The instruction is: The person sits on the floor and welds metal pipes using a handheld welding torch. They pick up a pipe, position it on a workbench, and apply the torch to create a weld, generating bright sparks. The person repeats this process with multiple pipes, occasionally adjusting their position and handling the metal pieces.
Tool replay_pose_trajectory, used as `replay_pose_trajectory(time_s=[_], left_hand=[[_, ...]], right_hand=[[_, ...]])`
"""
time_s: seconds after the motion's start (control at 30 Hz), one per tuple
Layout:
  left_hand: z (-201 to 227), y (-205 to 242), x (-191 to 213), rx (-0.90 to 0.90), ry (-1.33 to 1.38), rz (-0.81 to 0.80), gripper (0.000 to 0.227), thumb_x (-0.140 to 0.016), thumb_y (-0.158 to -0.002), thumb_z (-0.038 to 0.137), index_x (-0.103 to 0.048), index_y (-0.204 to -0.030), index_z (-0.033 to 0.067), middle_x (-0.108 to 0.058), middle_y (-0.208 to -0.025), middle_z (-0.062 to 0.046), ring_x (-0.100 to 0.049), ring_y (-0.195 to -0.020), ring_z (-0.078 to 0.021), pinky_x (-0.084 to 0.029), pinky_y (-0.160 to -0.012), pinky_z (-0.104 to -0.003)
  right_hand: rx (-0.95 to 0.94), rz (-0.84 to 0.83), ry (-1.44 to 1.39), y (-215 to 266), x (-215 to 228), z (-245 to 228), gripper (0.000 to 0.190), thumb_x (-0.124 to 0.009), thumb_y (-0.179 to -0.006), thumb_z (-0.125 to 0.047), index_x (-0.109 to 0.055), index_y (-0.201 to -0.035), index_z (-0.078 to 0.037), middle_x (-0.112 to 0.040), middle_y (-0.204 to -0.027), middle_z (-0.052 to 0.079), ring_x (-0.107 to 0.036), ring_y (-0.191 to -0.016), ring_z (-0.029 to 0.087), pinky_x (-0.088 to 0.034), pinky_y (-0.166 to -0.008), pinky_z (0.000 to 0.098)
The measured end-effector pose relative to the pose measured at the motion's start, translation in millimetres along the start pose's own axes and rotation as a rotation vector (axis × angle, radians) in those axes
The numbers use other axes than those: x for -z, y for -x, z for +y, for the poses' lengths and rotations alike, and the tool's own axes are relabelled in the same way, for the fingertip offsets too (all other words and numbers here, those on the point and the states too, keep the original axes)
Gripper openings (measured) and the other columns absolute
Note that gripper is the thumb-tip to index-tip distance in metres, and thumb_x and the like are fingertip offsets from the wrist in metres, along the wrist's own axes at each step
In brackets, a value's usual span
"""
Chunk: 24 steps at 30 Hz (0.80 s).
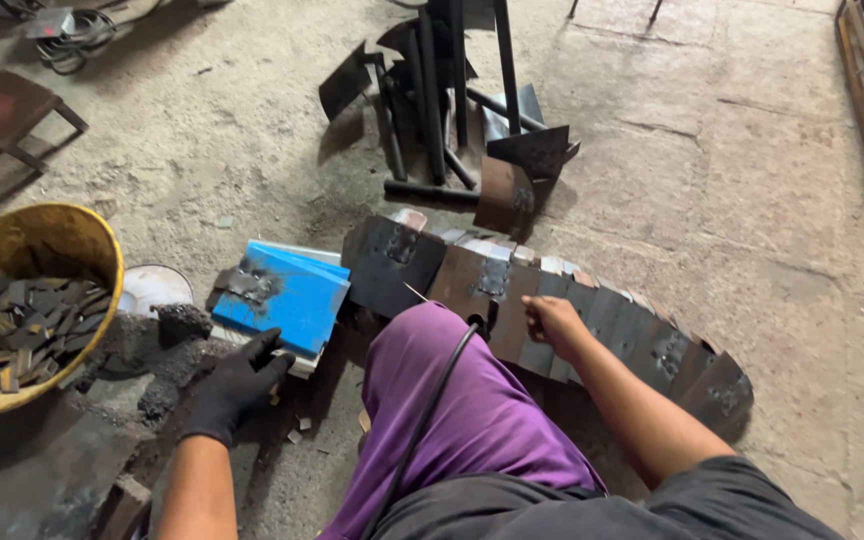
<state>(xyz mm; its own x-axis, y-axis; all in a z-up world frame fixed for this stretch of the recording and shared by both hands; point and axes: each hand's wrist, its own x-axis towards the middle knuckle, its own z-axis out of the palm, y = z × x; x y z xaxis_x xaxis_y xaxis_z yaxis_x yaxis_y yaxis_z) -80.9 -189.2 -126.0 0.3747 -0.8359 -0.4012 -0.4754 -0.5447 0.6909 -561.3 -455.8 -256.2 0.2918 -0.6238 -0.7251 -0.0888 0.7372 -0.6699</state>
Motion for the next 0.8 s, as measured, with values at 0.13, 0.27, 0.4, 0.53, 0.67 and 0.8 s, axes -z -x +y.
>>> replay_pose_trajectory(time_s=[0.13,0.27,0.4,0.53,0.67,0.8], left_hand=[[-16.9,26.9,-27.3,0.049,-0.029,0.086,0.063,-0.074,-0.084,0.036,-0.061,-0.142,0.0119,-0.073,-0.126,-0.016,-0.071,-0.113,-0.0239,-0.055,-0.097,-0.038],[-10.5,53.0,-38.1,0.164,-0.131,0.12,0.055,-0.076,-0.09,0.033,-0.065,-0.138,0.01,-0.073,-0.123,-0.017,-0.07,-0.11,-0.0239,-0.055,-0.094,-0.037],[-24.7,70.4,-46.8,0.098,0.139,0.197,0.053,-0.077,-0.087,0.023,-0.065,-0.134,0.0039,-0.076,-0.119,-0.014,-0.072,-0.106,-0.0182,-0.056,-0.09,-0.033],[-48.7,95.0,-48.6,0.207,0.22,0.231,0.052,-0.075,-0.088,0.02,-0.063,-0.136,0.0016,-0.075,-0.119,-0.013,-0.07,-0.106,-0.016,-0.054,-0.091,-0.03],[-73.8,120.0,-54.8,0.287,0.275,0.278,0.047,-0.071,-0.093,0.019,-0.063,-0.135,-0.0007,-0.075,-0.119,-0.012,-0.069,-0.106,-0.0146,-0.053,-0.092,-0.029],[-102.0,130.1,-59.4,0.462,0.305,0.255,0.043,-0.069,-0.096,0.018,-0.066,-0.134,-0.0004,-0.076,-0.121,-0.011,-0.069,-0.106,-0.0141,-0.051,-0.093,-0.028]], right_hand=[[0.068,-0.035,0.001,-9.7,-18.1,-0.6,0.024,-0.067,-0.097,-0.024,-0.057,-0.083,-0.008,-0.053,-0.067,0.002,-0.051,-0.055,0.016,-0.04,-0.048,0.0297],[0.066,-0.022,-0.014,-23.1,-33.3,4.8,0.021,-0.071,-0.095,-0.024,-0.06,-0.087,-0.007,-0.056,-0.067,0.003,-0.052,-0.053,0.016,-0.042,-0.048,0.0297],[-0.022,0.034,0.038,-42.4,-39.5,10.8,0.02,-0.072,-0.092,-0.025,-0.062,-0.091,-0.009,-0.059,-0.069,0.004,-0.058,-0.055,0.017,-0.048,-0.05,0.0304],[-0.028,0.045,-0.009,-77.4,-44.6,19.0,0.02,-0.072,-0.092,-0.024,-0.061,-0.093,-0.008,-0.061,-0.074,0.005,-0.06,-0.056,0.017,-0.051,-0.051,0.0313],[0.054,0.147,0.166,-120.0,-45.7,20.8,0.023,-0.073,-0.092,-0.023,-0.066,-0.103,-0.005,-0.066,-0.081,0.005,-0.064,-0.059,0.017,-0.052,-0.051,0.0316],[-0.003,0.323,0.368,-161.4,-39.7,15.7,0.044,-0.075,-0.089,-0.021,-0.062,-0.128,-0.008,-0.066,-0.083,0.007,-0.066,-0.062,0.019,-0.054,-0.051,0.0332]])
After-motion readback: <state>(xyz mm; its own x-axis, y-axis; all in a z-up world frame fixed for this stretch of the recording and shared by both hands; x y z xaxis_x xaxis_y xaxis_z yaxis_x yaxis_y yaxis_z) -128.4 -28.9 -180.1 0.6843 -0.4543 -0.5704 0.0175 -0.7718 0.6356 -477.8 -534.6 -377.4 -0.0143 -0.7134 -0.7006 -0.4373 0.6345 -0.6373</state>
